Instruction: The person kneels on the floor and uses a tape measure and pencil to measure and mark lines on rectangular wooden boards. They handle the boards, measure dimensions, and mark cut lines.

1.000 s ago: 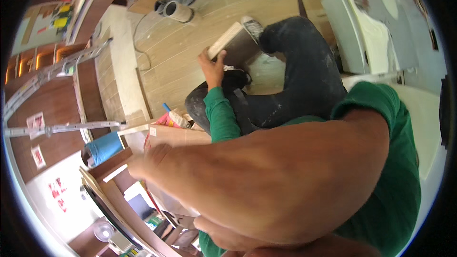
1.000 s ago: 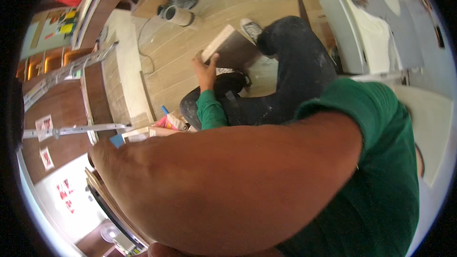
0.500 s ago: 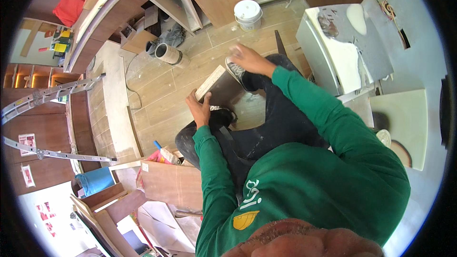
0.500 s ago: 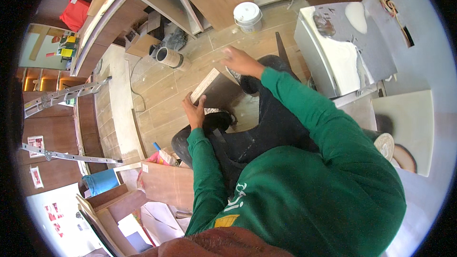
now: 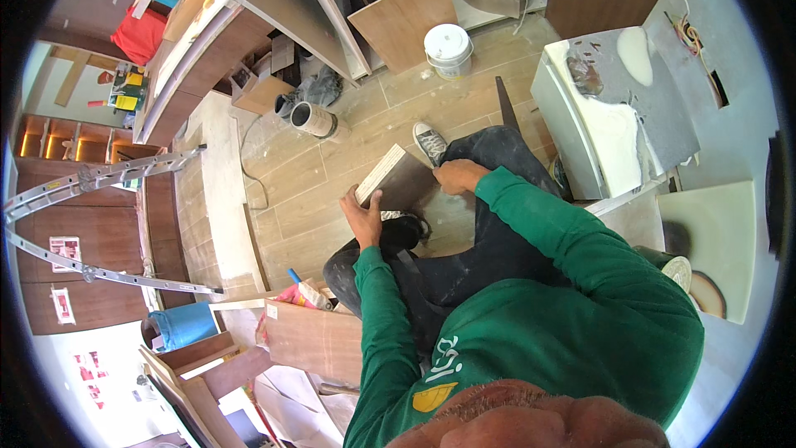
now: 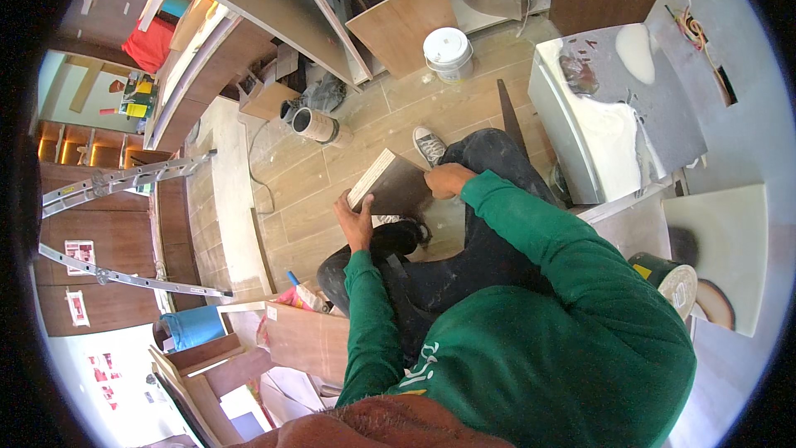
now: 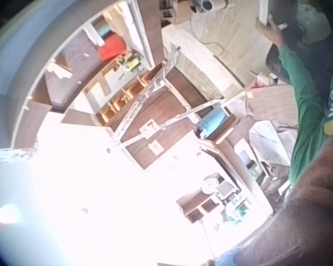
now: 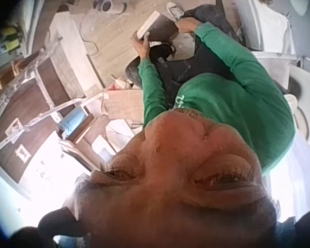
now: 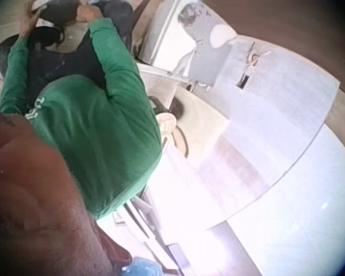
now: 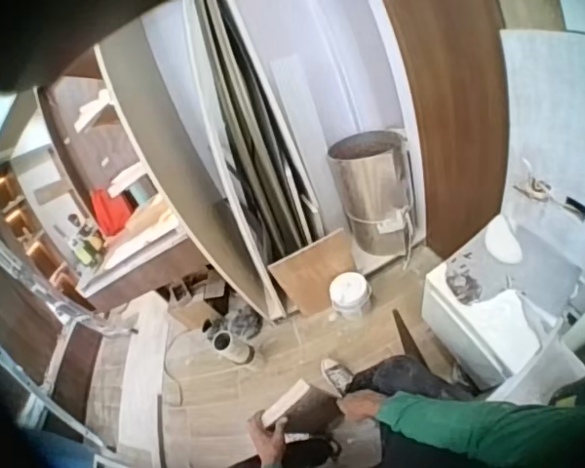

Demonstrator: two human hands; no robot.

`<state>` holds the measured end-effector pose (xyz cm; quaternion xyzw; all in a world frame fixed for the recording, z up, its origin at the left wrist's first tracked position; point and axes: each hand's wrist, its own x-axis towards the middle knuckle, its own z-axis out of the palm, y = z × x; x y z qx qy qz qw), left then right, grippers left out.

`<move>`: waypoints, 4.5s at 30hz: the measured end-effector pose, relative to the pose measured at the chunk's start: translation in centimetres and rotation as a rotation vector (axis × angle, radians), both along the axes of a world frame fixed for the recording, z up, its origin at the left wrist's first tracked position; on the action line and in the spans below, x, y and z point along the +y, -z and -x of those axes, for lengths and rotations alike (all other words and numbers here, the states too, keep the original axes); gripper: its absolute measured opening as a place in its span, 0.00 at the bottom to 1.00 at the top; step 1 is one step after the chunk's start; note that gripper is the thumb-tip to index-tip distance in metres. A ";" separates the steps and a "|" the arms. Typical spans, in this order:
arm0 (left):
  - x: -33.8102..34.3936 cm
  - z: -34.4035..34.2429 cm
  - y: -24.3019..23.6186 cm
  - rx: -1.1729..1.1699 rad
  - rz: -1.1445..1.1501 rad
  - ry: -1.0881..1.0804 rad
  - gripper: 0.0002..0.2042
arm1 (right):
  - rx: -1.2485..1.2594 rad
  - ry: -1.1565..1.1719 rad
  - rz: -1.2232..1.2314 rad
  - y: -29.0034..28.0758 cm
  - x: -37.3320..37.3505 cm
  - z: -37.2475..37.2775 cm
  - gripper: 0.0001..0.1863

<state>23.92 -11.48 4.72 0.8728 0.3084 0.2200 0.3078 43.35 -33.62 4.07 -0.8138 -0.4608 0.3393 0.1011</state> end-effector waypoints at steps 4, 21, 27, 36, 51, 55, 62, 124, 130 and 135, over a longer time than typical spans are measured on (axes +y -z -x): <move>-0.2 -0.2 -0.1 -0.023 0.018 0.006 0.33 | -0.001 0.023 -0.023 1.0 0.0 -0.2 0.16; -0.5 0.5 0.2 -0.060 0.013 0.031 0.33 | -0.002 -0.033 0.024 0.1 -0.4 -0.2 0.19; -0.3 0.6 0.8 -0.063 0.042 0.018 0.32 | 0.001 -0.028 0.008 -0.4 -0.3 -0.1 0.18; -1.1 0.2 0.1 -0.051 0.024 0.038 0.33 | 0.033 -0.045 -0.059 0.0 -0.2 -0.3 0.17; -1.8 -0.4 -0.3 -0.005 -0.012 0.003 0.32 | 0.026 -0.066 -0.147 -0.5 -0.5 -0.1 0.16; -1.7 -0.2 -0.3 -0.001 -0.034 0.008 0.32 | 0.022 -0.061 -0.123 -0.8 -0.2 0.1 0.16; -1.5 -0.3 -0.2 0.005 -0.039 0.008 0.33 | 0.023 -0.068 -0.126 0.1 0.2 0.1 0.16; -0.3 -0.3 0.7 -0.075 -0.011 0.011 0.33 | -0.004 -0.045 -0.024 1.8 0.3 -0.3 0.15; -0.3 0.2 0.9 -0.064 -0.069 -0.022 0.31 | 0.023 -0.095 0.093 -0.9 0.4 -0.2 0.20; -0.1 0.2 0.7 -0.085 -0.049 -0.037 0.31 | 0.022 -0.093 0.100 -1.9 0.5 -0.3 0.27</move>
